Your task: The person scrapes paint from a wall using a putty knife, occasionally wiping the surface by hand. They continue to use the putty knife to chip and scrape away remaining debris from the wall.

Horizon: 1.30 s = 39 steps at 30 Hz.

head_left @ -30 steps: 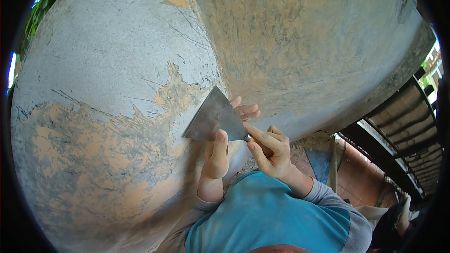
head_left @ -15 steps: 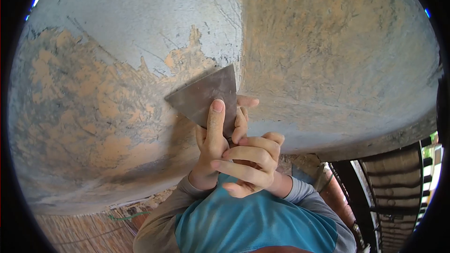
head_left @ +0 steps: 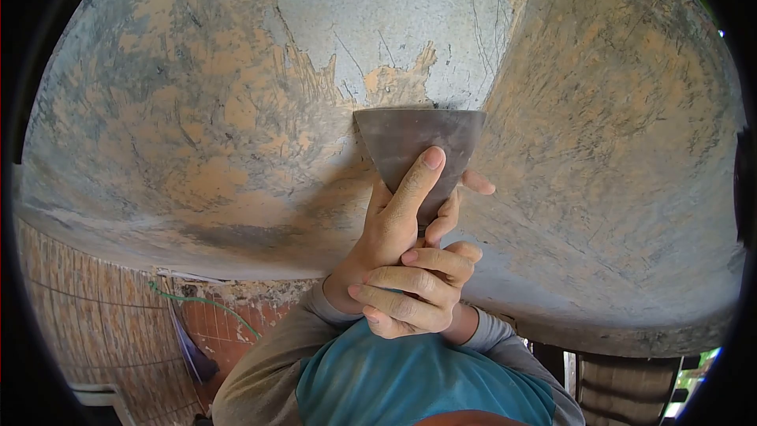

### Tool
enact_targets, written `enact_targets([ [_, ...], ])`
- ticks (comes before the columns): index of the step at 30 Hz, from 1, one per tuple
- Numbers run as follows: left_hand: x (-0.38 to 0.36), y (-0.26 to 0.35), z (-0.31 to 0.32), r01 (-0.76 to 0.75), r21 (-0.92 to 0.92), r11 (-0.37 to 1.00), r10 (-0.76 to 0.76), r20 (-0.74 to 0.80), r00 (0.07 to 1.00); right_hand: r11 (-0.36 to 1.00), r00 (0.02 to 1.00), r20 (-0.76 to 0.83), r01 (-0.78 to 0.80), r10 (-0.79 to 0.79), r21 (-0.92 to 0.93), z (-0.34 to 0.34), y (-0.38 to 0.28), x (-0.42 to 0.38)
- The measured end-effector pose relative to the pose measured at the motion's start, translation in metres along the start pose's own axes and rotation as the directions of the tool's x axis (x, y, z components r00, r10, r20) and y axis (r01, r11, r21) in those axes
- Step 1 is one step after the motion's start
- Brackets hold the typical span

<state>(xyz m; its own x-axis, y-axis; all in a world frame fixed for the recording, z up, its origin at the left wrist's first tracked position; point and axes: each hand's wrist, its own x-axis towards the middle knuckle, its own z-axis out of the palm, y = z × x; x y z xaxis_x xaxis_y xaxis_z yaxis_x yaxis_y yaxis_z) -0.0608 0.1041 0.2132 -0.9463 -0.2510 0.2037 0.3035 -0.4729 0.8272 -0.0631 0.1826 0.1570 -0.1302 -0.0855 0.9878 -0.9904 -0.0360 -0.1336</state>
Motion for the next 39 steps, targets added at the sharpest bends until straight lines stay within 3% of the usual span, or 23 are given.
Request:
enact_targets([
  [2, 0.007, 0.0, 0.001, -0.046, -0.118, 0.992, 0.046, 0.001, 0.999, 0.999, 1.0, -0.029, 0.011, -0.01, 0.035, 0.002, 0.006, 0.004],
  [6, 0.015, 0.009, 0.004, -0.077, -0.072, 0.994, 0.075, -0.029, 0.997, 0.991, 0.988, -0.153, 0.033, -0.013, 0.13, 0.014, 0.014, 0.009],
  [10, 0.015, 0.001, 0.0, -0.087, -0.081, 0.993, 0.082, -0.056, 0.995, 0.989, 0.994, -0.109, -0.007, 0.023, 0.146, 0.017, 0.011, 0.005],
  [15, 0.016, 0.011, 0.007, -0.078, -0.233, 0.969, 0.065, -0.064, 0.996, 0.985, 0.995, -0.094, -0.008, 0.025, 0.175, 0.018, 0.013, 0.024],
  [19, 0.018, 0.008, 0.002, -0.092, -0.125, 0.988, 0.085, -0.059, 0.995, 0.972, 0.995, -0.039, -0.078, 0.089, 0.222, 0.017, 0.01, 0.016],
  [22, 0.016, 0.012, 0.004, -0.067, -0.224, 0.972, 0.072, 0.014, 0.997, 0.97, 0.99, -0.074, -0.098, 0.117, 0.223, 0.016, 0.008, 0.024],
  [25, 0.011, 0.01, 0.0, -0.025, -0.14, 0.99, 0.024, -0.005, 1.0, 0.965, 0.988, -0.084, -0.103, 0.127, 0.242, 0.017, 0.005, 0.014],
  [28, 0.018, 0.008, -0.002, -0.206, -0.114, 0.972, 0.21, 0.017, 0.978, 0.963, 0.988, -0.072, -0.115, 0.136, 0.244, 0.021, 0.008, 0.019],
  [31, 0.011, 0.006, 0.01, -0.278, -0.186, 0.942, 0.275, -0.042, 0.961, 0.957, 0.981, -0.098, -0.141, 0.17, 0.254, 0.024, 0.005, 0.028],
  [33, 0.008, 0.014, -0.001, -0.073, -0.232, 0.97, 0.087, 0.05, 0.995, 0.958, 0.982, -0.093, -0.135, 0.163, 0.255, 0.024, 0.003, 0.031],
  [34, 0.007, 0.016, -0.001, -0.026, -0.232, 0.972, 0.041, 0.06, 0.997, 0.957, 0.988, -0.024, -0.142, 0.153, 0.254, 0.017, 0.0, 0.026],
  [36, 0.003, 0.019, 0.005, 0.016, -0.223, 0.975, -0.008, 0.036, 0.999, 0.959, 0.989, -0.038, -0.128, 0.142, 0.253, 0.016, -0.005, 0.023],
  [39, 0.002, 0.019, -0.002, 0.336, -0.412, 0.847, -0.34, 0.066, 0.938, 0.957, 0.987, -0.056, -0.132, 0.151, 0.258, 0.018, -0.008, 0.022],
])
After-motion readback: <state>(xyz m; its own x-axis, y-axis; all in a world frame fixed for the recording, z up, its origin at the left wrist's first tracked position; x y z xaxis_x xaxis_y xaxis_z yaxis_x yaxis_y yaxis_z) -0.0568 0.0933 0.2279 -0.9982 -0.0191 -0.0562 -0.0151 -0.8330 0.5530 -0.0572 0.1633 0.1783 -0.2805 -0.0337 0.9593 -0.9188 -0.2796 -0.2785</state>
